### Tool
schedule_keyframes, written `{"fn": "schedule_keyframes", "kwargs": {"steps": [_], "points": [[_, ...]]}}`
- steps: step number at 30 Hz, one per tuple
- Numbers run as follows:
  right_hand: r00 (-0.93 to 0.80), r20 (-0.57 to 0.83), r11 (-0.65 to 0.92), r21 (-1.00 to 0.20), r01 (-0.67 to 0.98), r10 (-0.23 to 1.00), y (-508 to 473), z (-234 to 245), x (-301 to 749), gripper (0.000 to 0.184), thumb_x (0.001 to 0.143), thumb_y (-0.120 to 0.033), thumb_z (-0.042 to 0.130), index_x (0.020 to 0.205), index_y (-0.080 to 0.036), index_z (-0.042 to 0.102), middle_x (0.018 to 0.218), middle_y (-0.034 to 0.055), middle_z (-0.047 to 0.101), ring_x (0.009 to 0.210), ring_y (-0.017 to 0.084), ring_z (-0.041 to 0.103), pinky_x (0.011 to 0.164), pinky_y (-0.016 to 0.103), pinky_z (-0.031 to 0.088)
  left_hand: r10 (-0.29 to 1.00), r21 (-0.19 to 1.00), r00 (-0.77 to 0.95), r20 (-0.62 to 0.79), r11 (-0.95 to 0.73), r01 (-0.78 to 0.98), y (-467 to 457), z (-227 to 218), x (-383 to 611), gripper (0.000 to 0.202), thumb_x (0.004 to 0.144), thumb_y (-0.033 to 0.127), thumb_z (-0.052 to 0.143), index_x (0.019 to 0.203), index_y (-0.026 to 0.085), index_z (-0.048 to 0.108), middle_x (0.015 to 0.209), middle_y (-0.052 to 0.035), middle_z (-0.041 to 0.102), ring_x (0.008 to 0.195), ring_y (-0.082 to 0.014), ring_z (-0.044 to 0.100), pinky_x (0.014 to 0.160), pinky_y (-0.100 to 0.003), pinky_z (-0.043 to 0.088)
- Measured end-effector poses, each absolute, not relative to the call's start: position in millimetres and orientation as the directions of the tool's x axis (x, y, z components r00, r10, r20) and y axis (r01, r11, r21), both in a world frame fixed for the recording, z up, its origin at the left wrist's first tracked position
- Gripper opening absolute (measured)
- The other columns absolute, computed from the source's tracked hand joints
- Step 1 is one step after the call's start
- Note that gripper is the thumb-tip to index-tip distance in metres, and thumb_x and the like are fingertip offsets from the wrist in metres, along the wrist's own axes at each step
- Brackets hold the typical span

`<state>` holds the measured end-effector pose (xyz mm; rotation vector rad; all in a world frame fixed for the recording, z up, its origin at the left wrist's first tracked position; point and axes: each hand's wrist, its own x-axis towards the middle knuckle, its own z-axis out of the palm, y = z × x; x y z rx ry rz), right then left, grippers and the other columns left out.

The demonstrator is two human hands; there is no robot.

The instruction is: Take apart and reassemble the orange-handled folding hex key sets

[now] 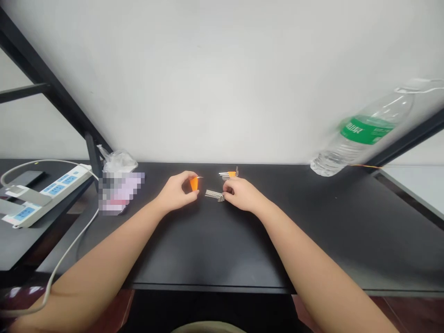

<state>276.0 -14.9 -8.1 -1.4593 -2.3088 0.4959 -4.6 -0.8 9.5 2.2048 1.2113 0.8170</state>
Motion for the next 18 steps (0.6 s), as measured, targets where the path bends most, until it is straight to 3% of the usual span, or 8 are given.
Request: {"fn": "schedule_keyframes", "kwargs": {"steps": [8, 11, 14, 18], "points": [[-0.344, 0.011, 0.307, -0.477, 0.823, 0.939, -14, -7, 270, 0.012, 0.083, -0.015, 0.060, 0.080, -0.022, 0.069, 0.081, 0.0022, 0.069, 0.075, 0.018, 0.063, 0.067, 0.029, 0.045, 0.859, 0.648, 0.441, 0.260, -0.494, 0.579, -1, 7, -3, 0.043, 0.078, 0.036, 0.072, 0.118, 0.024, 0.064, 0.113, -0.0032, 0.072, 0.102, -0.0237, 0.068, 0.095, -0.040, 0.054], [-0.230, -0.077, 0.181, -0.403, 0.897, 0.970, -15, -4, 271, 0.006, 0.076, -0.017, 0.066, 0.073, -0.022, 0.065, 0.077, 0.0035, 0.068, 0.066, 0.019, 0.061, 0.058, 0.029, 0.041, 0.859, 0.651, 0.448, 0.248, -0.490, 0.580, -1, 8, -3, 0.042, 0.078, 0.036, 0.072, 0.117, 0.024, 0.064, 0.111, -0.0023, 0.072, 0.099, -0.0228, 0.069, 0.093, -0.039, 0.055], [-0.140, -0.115, 0.097, -0.318, 0.943, 0.983, -18, 0, 274, 0.013, 0.071, -0.017, 0.069, 0.068, -0.022, 0.058, 0.074, 0.0043, 0.066, 0.060, 0.018, 0.056, 0.053, 0.030, 0.036, 0.858, 0.644, 0.459, 0.232, -0.489, 0.588, -2, 8, -2, 0.041, 0.078, 0.036, 0.072, 0.116, 0.024, 0.064, 0.110, -0.0021, 0.072, 0.100, -0.0232, 0.069, 0.093, -0.039, 0.055], [-0.275, -0.002, 0.236, -0.507, 0.829, 0.961, -23, 6, 276, 0.008, 0.080, -0.015, 0.062, 0.080, -0.023, 0.059, 0.076, 0.0009, 0.064, 0.065, 0.017, 0.059, 0.060, 0.029, 0.043, 0.839, 0.630, 0.486, 0.242, -0.517, 0.579, -4, 7, -1, 0.042, 0.077, 0.036, 0.073, 0.117, 0.024, 0.065, 0.116, -0.0034, 0.072, 0.106, -0.0250, 0.067, 0.097, -0.041, 0.054]]}}
